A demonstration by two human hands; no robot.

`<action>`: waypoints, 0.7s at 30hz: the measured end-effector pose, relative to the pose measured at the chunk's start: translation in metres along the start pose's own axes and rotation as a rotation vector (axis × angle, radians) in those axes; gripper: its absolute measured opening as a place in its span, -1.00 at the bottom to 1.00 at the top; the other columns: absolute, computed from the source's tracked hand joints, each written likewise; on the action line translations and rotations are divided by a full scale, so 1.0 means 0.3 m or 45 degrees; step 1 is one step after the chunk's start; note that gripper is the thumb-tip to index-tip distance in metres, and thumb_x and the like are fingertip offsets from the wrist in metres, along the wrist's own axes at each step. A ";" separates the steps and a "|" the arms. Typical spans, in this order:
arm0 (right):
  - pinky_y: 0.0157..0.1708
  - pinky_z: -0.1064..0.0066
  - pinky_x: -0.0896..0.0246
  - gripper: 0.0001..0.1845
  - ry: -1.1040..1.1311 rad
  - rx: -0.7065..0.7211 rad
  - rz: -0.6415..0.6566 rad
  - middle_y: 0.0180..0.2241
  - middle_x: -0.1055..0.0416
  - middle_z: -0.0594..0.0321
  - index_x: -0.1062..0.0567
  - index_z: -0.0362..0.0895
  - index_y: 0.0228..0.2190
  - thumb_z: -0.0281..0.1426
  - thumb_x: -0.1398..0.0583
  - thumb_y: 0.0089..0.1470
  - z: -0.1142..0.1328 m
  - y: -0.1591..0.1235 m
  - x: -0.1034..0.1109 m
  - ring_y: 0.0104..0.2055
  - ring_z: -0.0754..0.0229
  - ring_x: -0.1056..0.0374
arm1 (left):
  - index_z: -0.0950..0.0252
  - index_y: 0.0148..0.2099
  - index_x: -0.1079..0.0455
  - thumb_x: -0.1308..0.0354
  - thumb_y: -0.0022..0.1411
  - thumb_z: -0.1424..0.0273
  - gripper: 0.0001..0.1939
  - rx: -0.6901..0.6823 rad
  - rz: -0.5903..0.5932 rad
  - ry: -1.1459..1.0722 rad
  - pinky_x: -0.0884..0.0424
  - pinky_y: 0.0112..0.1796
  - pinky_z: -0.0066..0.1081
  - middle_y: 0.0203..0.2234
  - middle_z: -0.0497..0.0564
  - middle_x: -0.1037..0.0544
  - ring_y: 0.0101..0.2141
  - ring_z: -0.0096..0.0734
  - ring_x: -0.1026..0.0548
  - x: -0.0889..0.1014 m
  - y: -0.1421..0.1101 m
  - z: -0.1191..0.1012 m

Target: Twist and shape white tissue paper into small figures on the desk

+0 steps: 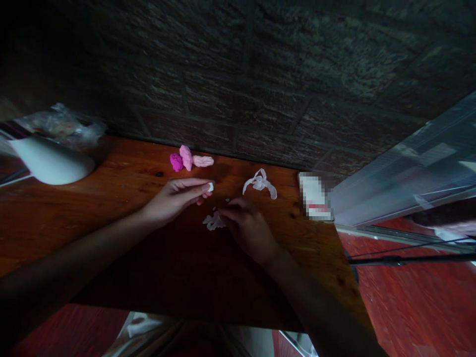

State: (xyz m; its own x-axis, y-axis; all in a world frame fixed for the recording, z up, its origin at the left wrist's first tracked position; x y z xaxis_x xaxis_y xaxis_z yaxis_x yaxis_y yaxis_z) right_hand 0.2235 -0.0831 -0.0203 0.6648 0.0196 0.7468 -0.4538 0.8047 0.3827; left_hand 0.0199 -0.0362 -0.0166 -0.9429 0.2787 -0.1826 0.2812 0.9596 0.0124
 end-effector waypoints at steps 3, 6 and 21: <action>-0.19 0.28 -0.45 -0.75 0.072 -0.069 -0.040 -0.17 -0.59 0.09 -0.63 -0.09 -0.09 -0.46 -0.18 0.28 -0.006 0.009 0.020 -0.20 0.12 -0.53 | 0.23 -0.04 -0.62 -0.44 0.08 0.33 -0.64 0.061 0.032 -0.162 -0.40 -0.36 -0.51 -0.38 -0.04 -0.61 -0.36 -0.52 -0.50 0.004 0.005 0.010; -0.17 0.25 -0.43 -0.75 0.001 -0.155 -0.132 -0.18 -0.62 0.07 -0.63 -0.12 -0.09 -0.44 -0.17 0.30 -0.036 0.040 0.034 -0.19 0.08 -0.54 | 0.25 -0.03 -0.62 -0.43 0.09 0.33 -0.63 0.099 0.017 -0.198 -0.40 -0.36 -0.50 -0.39 -0.04 -0.59 -0.37 -0.52 -0.49 0.010 0.009 0.010; -0.18 0.35 -0.29 -0.86 -0.229 -0.234 0.206 -0.28 -0.62 0.18 -0.62 -0.13 -0.32 -0.50 -0.23 0.20 -0.011 0.150 0.086 -0.24 0.16 -0.50 | 0.34 -0.14 -0.64 -0.38 0.10 0.29 -0.71 -0.178 -0.159 0.428 -0.40 -0.46 -0.48 -0.29 0.09 -0.70 -0.46 -0.48 -0.50 0.082 0.037 -0.004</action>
State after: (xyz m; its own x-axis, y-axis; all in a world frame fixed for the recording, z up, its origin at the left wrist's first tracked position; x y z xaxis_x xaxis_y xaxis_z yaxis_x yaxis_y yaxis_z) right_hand 0.2221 -0.0446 0.0143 0.4693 0.0639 0.8807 -0.4189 0.8941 0.1584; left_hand -0.0002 -0.0185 -0.0199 -0.9808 0.1346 0.1413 0.1554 0.9767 0.1483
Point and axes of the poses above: each hand's wrist, its own y-axis towards the middle knuckle, its own x-axis out of the back of the hand, z = x × y, the point moved 1 cm from there along y, towards the middle knuckle
